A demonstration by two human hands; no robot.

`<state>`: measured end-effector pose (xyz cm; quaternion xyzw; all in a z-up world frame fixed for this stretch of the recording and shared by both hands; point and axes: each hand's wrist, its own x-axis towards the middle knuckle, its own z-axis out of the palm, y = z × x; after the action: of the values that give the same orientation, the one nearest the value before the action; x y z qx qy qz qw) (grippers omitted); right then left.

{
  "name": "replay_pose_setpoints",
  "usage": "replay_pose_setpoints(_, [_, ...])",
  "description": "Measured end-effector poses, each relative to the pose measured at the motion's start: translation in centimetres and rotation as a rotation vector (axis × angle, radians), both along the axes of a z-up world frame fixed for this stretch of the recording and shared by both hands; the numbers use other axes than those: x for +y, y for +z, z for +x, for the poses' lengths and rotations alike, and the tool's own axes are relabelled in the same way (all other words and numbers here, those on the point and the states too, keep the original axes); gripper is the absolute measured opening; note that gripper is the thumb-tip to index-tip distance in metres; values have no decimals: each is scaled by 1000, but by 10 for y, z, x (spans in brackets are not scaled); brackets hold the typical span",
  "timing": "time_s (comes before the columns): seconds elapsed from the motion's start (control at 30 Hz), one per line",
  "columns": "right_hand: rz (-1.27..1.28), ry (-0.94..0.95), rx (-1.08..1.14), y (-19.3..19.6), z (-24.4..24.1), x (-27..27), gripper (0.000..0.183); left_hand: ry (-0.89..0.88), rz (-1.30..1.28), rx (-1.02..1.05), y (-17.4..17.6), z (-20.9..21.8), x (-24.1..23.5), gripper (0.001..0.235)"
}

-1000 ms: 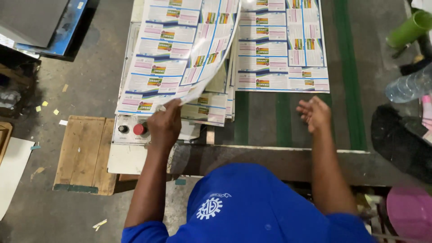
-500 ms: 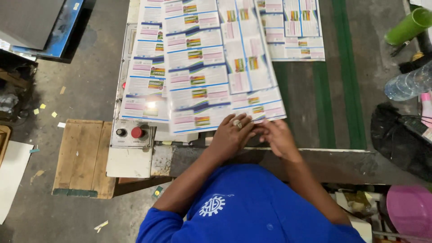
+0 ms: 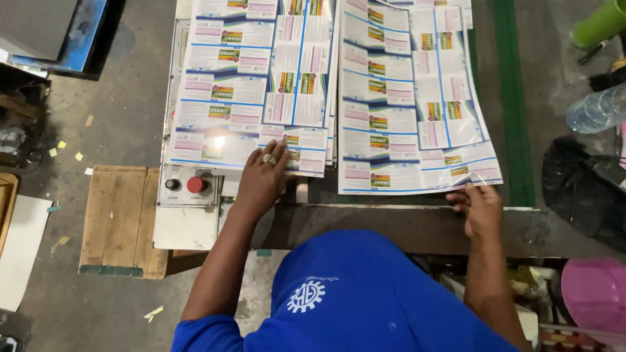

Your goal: Organizing and stacking printed paper sheets onto a machine's conveyor belt.

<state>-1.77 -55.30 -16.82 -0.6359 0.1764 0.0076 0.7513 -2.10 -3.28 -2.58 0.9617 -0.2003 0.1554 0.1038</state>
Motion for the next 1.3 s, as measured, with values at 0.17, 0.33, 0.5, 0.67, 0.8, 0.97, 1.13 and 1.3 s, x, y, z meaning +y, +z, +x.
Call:
replay_pose_setpoints(0.17, [-37,-14,11,-11,-9,-15,18,5,-138,-62,-1,2,9,23])
replay_pose_setpoints(0.33, [-46,-29,16,5,4,7,18,111,-212,-65,17,-1,10,11])
replay_pose_setpoints(0.5, [-79,-30,18,4,59,20,21,-76,-131,88,36,-1,16,20])
replay_pose_setpoints(0.67, [14,-11,23,-1,105,16,26,-26,-150,99,27,-7,29,23])
replay_pose_setpoints(0.8, [74,15,60,-8,108,18,40,206,-87,176,23,-10,38,14])
replay_pose_setpoints(0.97, [86,38,102,-25,82,28,53,165,-219,85,37,-8,36,11])
replay_pose_setpoints(1.13, [134,108,123,-15,57,59,51,64,-654,186,41,0,39,12])
replay_pose_setpoints(1.3, [129,270,62,27,39,117,44,346,-690,-318,20,-3,11,10])
